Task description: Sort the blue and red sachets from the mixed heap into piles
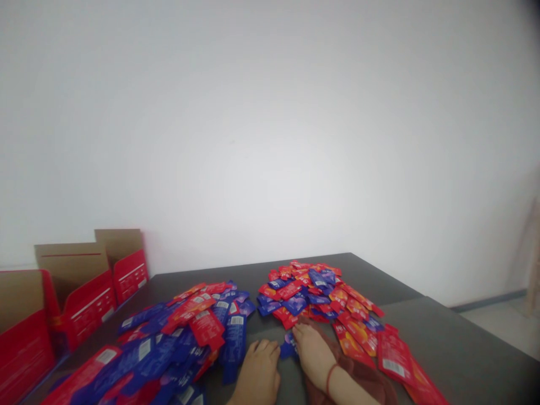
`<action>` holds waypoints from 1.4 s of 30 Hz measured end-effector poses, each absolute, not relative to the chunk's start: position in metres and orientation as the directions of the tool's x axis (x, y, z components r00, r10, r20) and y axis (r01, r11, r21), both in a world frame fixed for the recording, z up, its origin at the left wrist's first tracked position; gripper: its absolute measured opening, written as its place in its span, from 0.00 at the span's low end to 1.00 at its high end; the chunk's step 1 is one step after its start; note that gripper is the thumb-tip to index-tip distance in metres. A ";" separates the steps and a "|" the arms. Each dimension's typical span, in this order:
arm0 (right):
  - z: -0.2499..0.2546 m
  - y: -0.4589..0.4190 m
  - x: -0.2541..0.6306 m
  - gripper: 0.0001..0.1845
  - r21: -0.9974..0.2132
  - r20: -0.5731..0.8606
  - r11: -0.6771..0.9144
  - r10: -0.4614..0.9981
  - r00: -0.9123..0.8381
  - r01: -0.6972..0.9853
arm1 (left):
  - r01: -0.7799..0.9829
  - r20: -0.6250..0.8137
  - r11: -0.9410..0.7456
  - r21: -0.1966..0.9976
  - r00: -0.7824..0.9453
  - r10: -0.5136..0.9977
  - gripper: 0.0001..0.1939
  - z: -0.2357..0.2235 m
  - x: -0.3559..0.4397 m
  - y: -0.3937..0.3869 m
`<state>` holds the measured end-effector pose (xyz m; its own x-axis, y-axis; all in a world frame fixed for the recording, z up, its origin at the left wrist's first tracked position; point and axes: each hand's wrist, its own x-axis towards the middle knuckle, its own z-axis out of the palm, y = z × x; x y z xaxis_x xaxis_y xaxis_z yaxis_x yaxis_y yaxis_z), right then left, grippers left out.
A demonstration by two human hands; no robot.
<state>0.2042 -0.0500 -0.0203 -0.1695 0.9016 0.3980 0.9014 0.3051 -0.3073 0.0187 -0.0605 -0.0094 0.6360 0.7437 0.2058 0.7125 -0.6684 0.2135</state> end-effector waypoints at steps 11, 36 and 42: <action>-0.044 -0.092 0.229 0.24 -0.365 0.293 0.368 0.917 -0.269 0.856 | 0.716 0.182 -0.661 0.223 0.636 0.750 0.29 -0.009 0.018 -0.061; -0.044 -0.085 0.241 0.29 -0.425 0.235 0.337 0.937 -0.257 0.840 | 0.778 0.188 -0.609 0.154 0.582 0.791 0.19 -0.006 0.027 -0.064; -0.060 -0.093 0.229 0.29 -0.407 0.151 0.442 0.896 -0.418 0.800 | 0.794 0.151 -0.606 0.047 0.594 0.790 0.25 -0.002 0.046 -0.058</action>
<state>0.2294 -0.0929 -0.0603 -0.4178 0.8959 0.1512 0.7997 0.4416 -0.4067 0.0463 -0.0576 -0.0022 0.5938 0.7902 0.1512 0.7942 -0.6058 0.0468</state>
